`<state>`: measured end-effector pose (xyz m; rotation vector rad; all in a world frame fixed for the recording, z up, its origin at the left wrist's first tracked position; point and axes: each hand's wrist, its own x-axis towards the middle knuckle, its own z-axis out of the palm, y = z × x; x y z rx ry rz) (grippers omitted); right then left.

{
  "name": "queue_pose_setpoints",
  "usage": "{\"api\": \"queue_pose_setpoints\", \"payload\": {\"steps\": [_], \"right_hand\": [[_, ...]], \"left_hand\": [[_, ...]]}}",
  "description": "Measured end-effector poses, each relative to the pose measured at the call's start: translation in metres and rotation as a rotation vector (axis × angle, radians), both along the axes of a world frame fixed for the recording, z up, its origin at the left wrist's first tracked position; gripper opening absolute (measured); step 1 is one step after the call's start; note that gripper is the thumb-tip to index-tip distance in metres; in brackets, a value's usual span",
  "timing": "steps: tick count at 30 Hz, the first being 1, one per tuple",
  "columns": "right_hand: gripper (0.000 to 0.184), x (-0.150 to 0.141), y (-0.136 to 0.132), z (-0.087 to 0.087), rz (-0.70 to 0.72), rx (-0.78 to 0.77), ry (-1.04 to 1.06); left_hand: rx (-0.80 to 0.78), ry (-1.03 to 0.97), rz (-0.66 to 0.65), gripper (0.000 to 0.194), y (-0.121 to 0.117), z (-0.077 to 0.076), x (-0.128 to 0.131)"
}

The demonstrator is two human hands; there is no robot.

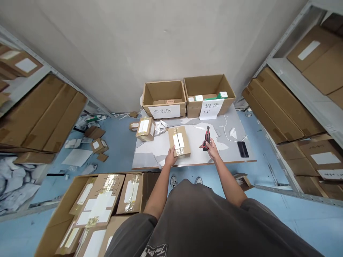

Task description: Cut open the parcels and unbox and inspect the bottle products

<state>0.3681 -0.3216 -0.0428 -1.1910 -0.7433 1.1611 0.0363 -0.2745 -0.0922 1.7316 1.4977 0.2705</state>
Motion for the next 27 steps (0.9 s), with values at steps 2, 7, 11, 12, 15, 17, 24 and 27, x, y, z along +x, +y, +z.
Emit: {"api": "queue_pose_setpoints", "payload": {"steps": [2, 7, 11, 12, 15, 17, 24, 27], "right_hand": [[0.059, -0.01, 0.004, 0.013, 0.025, 0.008, 0.008], [0.052, -0.023, 0.011, 0.035, 0.046, 0.028, -0.013], [0.051, -0.027, 0.016, 0.043, -0.001, 0.01, -0.032], [0.051, -0.029, 0.017, 0.044, -0.015, 0.003, -0.04], [0.051, -0.033, 0.019, 0.046, -0.025, -0.018, -0.061], [0.052, -0.037, 0.02, 0.046, -0.014, -0.031, -0.069], [0.051, -0.057, 0.025, 0.048, -0.021, -0.052, -0.086], [0.052, -0.062, 0.026, 0.051, -0.02, -0.039, -0.049]], "left_hand": [[-0.015, 0.009, -0.018, 0.104, -0.001, 0.004, 0.0], [-0.047, 0.093, -0.025, 0.103, -0.003, 0.012, 0.001], [-0.043, 0.125, -0.032, 0.104, -0.004, 0.016, 0.002], [-0.039, 0.126, -0.031, 0.104, -0.004, 0.017, 0.002], [-0.029, 0.117, -0.033, 0.102, -0.004, 0.02, 0.004], [-0.022, 0.103, -0.037, 0.1, -0.004, 0.022, 0.006], [-0.05, 0.149, -0.051, 0.104, -0.018, 0.029, 0.012], [-0.1, 0.281, -0.142, 0.115, -0.01, 0.039, 0.002]]}}
